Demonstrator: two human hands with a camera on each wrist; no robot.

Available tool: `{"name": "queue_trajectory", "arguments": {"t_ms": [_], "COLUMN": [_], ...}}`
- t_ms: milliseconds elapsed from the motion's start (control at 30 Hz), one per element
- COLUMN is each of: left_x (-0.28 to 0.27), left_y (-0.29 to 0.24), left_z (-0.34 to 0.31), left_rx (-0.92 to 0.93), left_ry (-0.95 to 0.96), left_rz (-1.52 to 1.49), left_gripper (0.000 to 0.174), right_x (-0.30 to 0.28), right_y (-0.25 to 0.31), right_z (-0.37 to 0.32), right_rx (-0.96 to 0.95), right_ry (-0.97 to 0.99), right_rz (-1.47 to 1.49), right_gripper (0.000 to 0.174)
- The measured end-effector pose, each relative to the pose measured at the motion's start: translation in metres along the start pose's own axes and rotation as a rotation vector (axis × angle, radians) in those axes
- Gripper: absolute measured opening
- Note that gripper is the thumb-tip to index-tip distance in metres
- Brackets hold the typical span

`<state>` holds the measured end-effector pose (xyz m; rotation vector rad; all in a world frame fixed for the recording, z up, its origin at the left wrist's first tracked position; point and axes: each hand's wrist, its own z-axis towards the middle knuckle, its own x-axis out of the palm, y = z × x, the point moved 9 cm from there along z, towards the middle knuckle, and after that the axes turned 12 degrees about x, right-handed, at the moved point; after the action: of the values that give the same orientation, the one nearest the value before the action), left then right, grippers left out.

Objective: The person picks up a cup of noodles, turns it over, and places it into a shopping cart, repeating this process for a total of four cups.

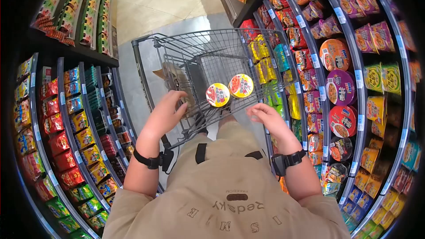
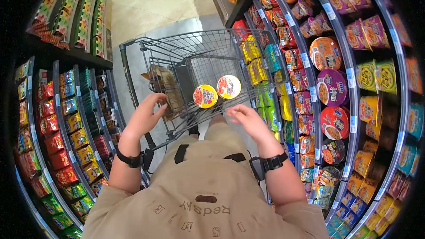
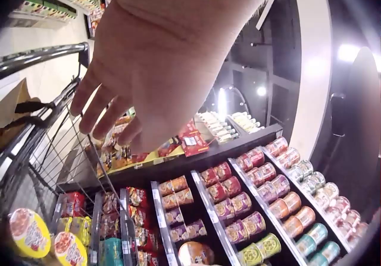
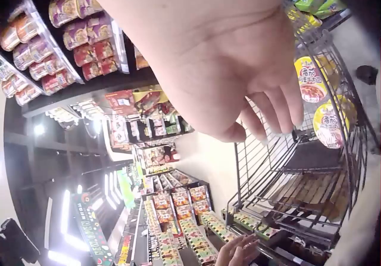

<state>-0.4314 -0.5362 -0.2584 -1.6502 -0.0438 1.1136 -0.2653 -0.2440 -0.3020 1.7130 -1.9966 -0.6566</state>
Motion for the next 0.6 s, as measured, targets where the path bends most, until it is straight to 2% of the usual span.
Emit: {"name": "queue_trajectory", "arguments": {"t_ms": [167, 300, 400, 467, 533, 600], "left_x": [0.059, 0.120, 0.164, 0.196, 0.225, 0.247], "left_y": [0.034, 0.074, 0.103, 0.130, 0.159, 0.175], "left_z": [0.046, 0.074, 0.093, 0.100, 0.103, 0.104], "left_rx": [-0.139, -0.083, -0.204, -0.279, -0.448, -0.512], "left_ry": [0.195, 0.280, 0.323, 0.301, 0.297, 0.290], "left_rz": [-0.032, 0.107, 0.062, -0.010, -0.095, -0.107], "left_gripper": [0.039, 0.042, 0.049, 0.050, 0.050, 0.054], "right_x": [-0.001, 0.003, 0.010, 0.016, 0.021, 0.027], "right_y": [-0.021, -0.061, -0.087, -0.099, -0.095, -0.112], "right_z": [0.080, 0.160, 0.204, 0.218, 0.226, 0.245], "right_rx": [0.171, 0.327, 0.417, 0.528, 0.563, 0.540], "right_ry": [0.064, 0.093, 0.135, 0.108, 0.135, 0.202], "right_rz": [0.112, 0.041, -0.056, 0.132, 0.093, 0.036], "right_gripper": [0.026, 0.028, 0.029, 0.032, 0.034, 0.037]}}
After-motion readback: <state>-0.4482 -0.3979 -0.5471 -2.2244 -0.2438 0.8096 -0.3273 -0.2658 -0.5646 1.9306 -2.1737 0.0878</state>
